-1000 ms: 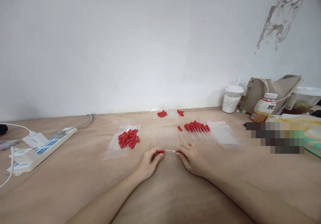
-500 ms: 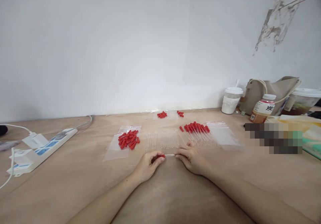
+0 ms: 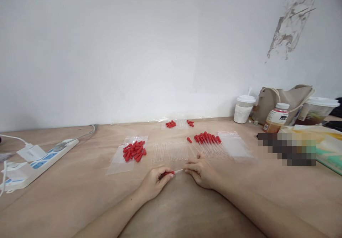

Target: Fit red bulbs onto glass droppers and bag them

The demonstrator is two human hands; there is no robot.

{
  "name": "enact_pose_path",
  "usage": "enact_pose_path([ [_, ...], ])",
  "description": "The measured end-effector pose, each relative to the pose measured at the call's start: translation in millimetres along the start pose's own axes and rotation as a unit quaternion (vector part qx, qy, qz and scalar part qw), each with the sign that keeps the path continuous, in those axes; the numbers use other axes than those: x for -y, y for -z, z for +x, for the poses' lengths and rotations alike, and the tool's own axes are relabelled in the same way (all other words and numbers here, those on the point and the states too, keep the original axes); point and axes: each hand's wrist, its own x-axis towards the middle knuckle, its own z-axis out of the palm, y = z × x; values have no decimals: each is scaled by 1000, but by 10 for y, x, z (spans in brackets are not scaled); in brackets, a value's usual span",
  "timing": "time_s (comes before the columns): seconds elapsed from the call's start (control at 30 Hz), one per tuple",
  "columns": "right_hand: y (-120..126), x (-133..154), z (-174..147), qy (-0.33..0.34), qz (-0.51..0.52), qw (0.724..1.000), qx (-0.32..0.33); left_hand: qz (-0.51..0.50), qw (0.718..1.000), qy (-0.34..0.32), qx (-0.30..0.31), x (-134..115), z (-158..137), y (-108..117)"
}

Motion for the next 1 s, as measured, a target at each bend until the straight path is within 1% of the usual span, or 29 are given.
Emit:
enact_pose_path([
  [0.1,3,36,2,2,-9,1000,-3,25,1000,-8,14,5,-12,2],
  [0.27,-22,120,-18,-9,-15,1000,-10,47,999,-20,12,-7,-24,1],
  [0.47,-46,171,-15,-13,-13,1000,0,69,996,-45,44,-20,-31,-8],
  [0.6,-16,158,5,-25,-20,999,-2,62,997,-36,25,1,-14,-15],
  [0.7,18,140,11,-3,-55,998,-5,62,997,-34,19,24,0,-12],
  [0.8,39,150,4,41,-118,992,8,53,997,-57,26,37,-2,7],
  [0.87,67,155,2,52,-155,986,22,38,998,-52,4,51,-12,25],
  [0.9,94,145,5,39,-165,985,25,34,999,-35,-15,64,-16,34],
  [0.93,133,123,12,7,-170,985,20,32,999,-9,-36,82,-20,41],
  [0.97,183,85,24,-43,-169,985,8,31,998,19,-52,104,-21,46],
  [1.0,242,33,42,-108,-163,981,-8,33,997,43,-59,127,-19,49],
])
